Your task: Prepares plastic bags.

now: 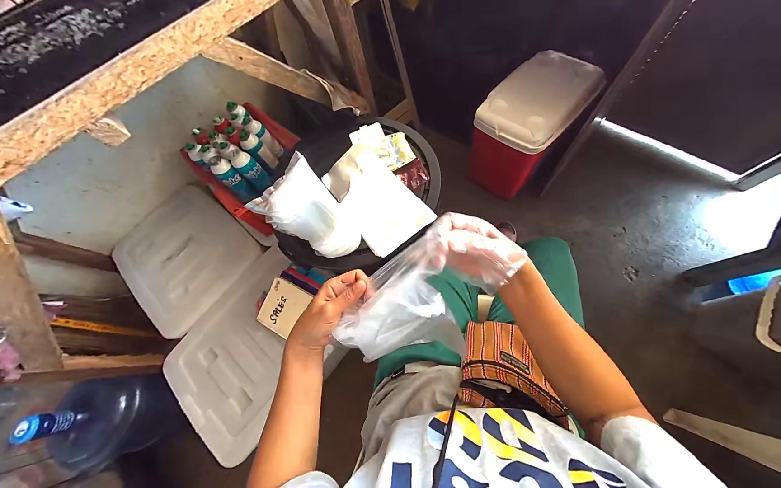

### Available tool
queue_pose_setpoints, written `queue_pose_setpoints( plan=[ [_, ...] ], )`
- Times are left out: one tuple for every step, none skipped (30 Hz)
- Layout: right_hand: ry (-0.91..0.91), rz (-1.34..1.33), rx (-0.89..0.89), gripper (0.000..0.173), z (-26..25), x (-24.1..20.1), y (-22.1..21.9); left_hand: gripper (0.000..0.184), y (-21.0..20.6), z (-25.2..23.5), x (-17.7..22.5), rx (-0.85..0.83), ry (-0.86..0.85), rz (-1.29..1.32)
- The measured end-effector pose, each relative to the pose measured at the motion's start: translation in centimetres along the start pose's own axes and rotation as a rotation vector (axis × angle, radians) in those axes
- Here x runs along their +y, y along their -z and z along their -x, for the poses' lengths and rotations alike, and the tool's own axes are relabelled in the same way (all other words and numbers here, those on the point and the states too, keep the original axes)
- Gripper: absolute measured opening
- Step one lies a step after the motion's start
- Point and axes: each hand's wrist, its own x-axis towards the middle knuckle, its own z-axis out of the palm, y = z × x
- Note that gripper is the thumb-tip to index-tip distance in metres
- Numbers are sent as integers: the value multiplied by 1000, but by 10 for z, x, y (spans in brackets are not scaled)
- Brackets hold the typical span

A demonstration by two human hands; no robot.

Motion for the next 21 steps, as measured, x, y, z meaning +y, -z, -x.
queue_pose_setpoints(
  plan=[
    [-40,-34,44,12,-20,3,-4,17,8,3,0,34,6,-34],
    [-103,-45,91,14,-42,5,-8,18,16,5,1,91,-17,-55],
    [-160,-43,132,16,-66,7,-11,22,25,4,4,184,-61,-70],
    [-195,-29,170,18,-90,9,-13,26,32,1,11,305,-119,-70],
    [-209,-4,198,18,-115,11,-14,29,39,-5,21,425,-188,-63],
    [-206,22,218,19,-140,15,-16,30,48,-12,33,522,-263,-47],
    [-210,60,230,18,-163,18,-19,29,57,-21,44,600,-336,-44],
    [-228,107,257,15,-185,20,-23,28,67,-30,53,672,-378,-73],
    [-256,172,290,13,-205,24,-25,24,77,-39,59,741,-395,-110],
    [-291,255,316,11,-221,30,-25,20,86,-48,61,805,-385,-140],
    [-334,344,335,11,-234,38,-23,17,92,-54,60,864,-342,-165],
    [-380,425,346,15,-242,46,-19,19,97,-58,56,892,-279,-179],
    [-421,487,355,18,-246,55,-14,26,100,-61,49,893,-202,-171],
    [-454,538,356,21,-246,64,-10,28,104,-64,36,897,-136,-146],
    [-480,600,352,21,-243,72,-6,27,108,-67,20,893,-87,-79],
    [-497,673,342,20,-237,80,-2,24,111,-69,4,884,-44,18],
    [-511,740,330,20,-230,87,1,24,114,-69,-11,867,5,104],
    [-529,781,322,23,-222,95,5,26,113,-68,-25,870,46,151],
    [-551,802,318,26,-214,104,10,26,111,-67,-40,901,84,154],
    [-573,831,321,28,-207,118,17,25,109,-65,-56,956,120,127],
    [-587,855,337,30,-200,135,26,28,107,-64,-72,999,159,95]
  ],
)
